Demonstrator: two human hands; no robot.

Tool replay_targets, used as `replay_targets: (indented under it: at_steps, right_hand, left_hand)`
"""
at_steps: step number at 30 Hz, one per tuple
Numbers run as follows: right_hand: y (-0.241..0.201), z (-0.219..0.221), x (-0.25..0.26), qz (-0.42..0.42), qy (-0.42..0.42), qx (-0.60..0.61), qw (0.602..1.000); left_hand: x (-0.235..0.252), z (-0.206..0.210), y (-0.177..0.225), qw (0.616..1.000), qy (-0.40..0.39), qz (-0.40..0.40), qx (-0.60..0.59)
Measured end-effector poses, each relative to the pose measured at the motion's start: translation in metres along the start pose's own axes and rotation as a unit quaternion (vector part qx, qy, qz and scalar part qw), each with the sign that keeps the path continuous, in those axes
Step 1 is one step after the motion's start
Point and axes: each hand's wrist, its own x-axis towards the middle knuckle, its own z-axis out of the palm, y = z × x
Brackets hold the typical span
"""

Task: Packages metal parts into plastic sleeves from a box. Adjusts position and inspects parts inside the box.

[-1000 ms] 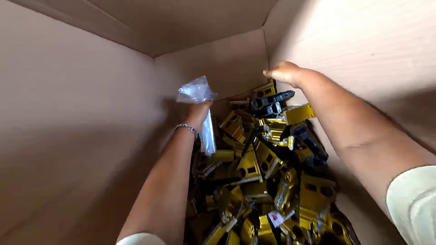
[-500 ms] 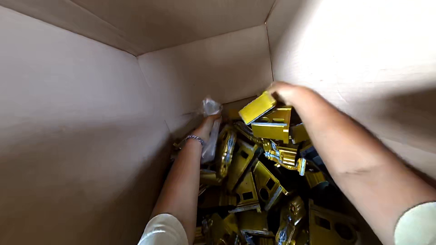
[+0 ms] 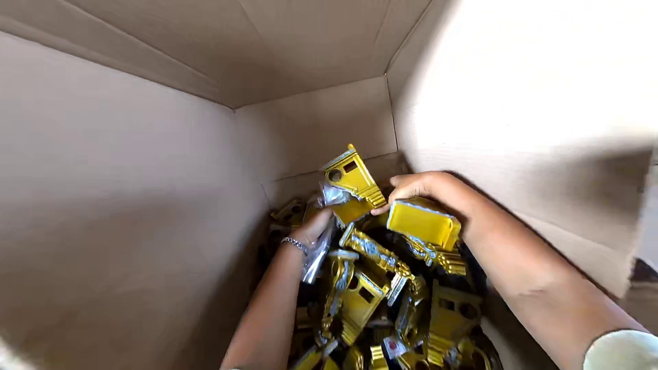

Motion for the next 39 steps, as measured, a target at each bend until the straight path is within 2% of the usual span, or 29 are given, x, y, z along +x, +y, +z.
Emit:
replay_targets:
  at_steps: [2, 4, 6, 8, 9, 11, 14, 15, 16, 18, 20, 21, 23, 25, 27, 30, 32, 34, 36, 39]
  right_hand:
    - [-0.014, 0.008, -0.036, -0.004, -0.037, -0.009, 0.999]
    - [-0.02, 0.027, -0.076, -0.051, -0.063, -0.038, 0.996]
    - [-0.013, 0.062, -0.11, -0.104, -0.074, -0.081, 0.989]
    - [-0.012, 0.101, -0.152, -0.091, -0.05, -0.117, 0.988]
    - [-0.01, 0.12, -0.172, -0.078, -0.023, -0.112, 0.99]
    - [0.001, 0.154, -0.204, -0.078, 0.016, -0.086, 0.993]
    - [0.03, 0.188, -0.24, -0.17, 0.044, -0.018, 0.984]
    - [0.039, 0.193, -0.25, -0.212, 0.078, 0.014, 0.974]
    - [0.048, 0.199, -0.258, -0.261, 0.147, 0.058, 0.952]
    - [0.06, 0.204, -0.272, -0.322, 0.275, 0.198, 0.884]
    - [0.049, 0.203, -0.291, -0.282, 0.306, 0.388, 0.822]
    - [0.035, 0.204, -0.297, -0.241, 0.311, 0.426, 0.815]
    - [0.005, 0.206, -0.301, -0.208, 0.251, 0.39, 0.861]
    - [-0.018, 0.216, -0.294, -0.23, 0.203, 0.345, 0.887]
    - [-0.026, 0.225, -0.285, -0.238, 0.238, 0.335, 0.88]
    - [-0.022, 0.235, -0.277, -0.25, 0.222, 0.373, 0.865]
    - [-0.022, 0.241, -0.27, -0.249, 0.288, 0.337, 0.861]
    - [-0.017, 0.241, -0.264, -0.195, 0.311, 0.319, 0.874]
    - [-0.013, 0.237, -0.266, -0.156, 0.245, 0.389, 0.874]
    - [-0.013, 0.228, -0.279, -0.182, 0.138, 0.44, 0.869]
  left_hand:
    - [-0.042, 0.006, 0.001, 1.0, -0.011, -0.012, 0.02]
    - [-0.088, 0.015, -0.001, 0.997, -0.016, -0.023, 0.077]
    - [-0.131, 0.025, -0.015, 0.988, -0.017, -0.021, 0.151]
    - [-0.157, 0.031, -0.04, 0.974, -0.005, -0.008, 0.226]
    - [-0.168, 0.031, -0.052, 0.973, -0.006, 0.002, 0.23]
    - [-0.188, 0.027, -0.072, 0.986, -0.024, 0.026, 0.164]
    - [-0.217, 0.018, -0.086, 0.994, -0.039, 0.07, 0.076]
    - [-0.225, 0.016, -0.088, 0.992, -0.016, 0.103, 0.066]
    - [-0.233, 0.013, -0.092, 0.986, 0.018, 0.155, 0.056]
    - [-0.243, 0.008, -0.097, 0.961, 0.082, 0.263, 0.007]
    - [-0.258, 0.01, -0.096, 0.949, 0.104, 0.297, -0.008]
    - [-0.264, 0.014, -0.098, 0.949, 0.097, 0.299, 0.015]
    - [-0.266, 0.028, -0.106, 0.945, 0.068, 0.295, 0.123]
    - [-0.262, 0.046, -0.113, 0.91, 0.062, 0.338, 0.232]
    - [-0.266, 0.053, -0.107, 0.902, 0.077, 0.36, 0.227]
    - [-0.265, 0.051, -0.106, 0.894, 0.088, 0.396, 0.189]
    - [-0.264, 0.051, -0.102, 0.92, 0.048, 0.363, 0.143]
    - [-0.269, 0.052, -0.091, 0.973, -0.034, 0.228, 0.01]
    - [-0.269, 0.051, -0.081, 0.985, -0.077, 0.14, -0.068]
    - [-0.261, 0.042, -0.084, 0.982, -0.127, 0.137, -0.019]
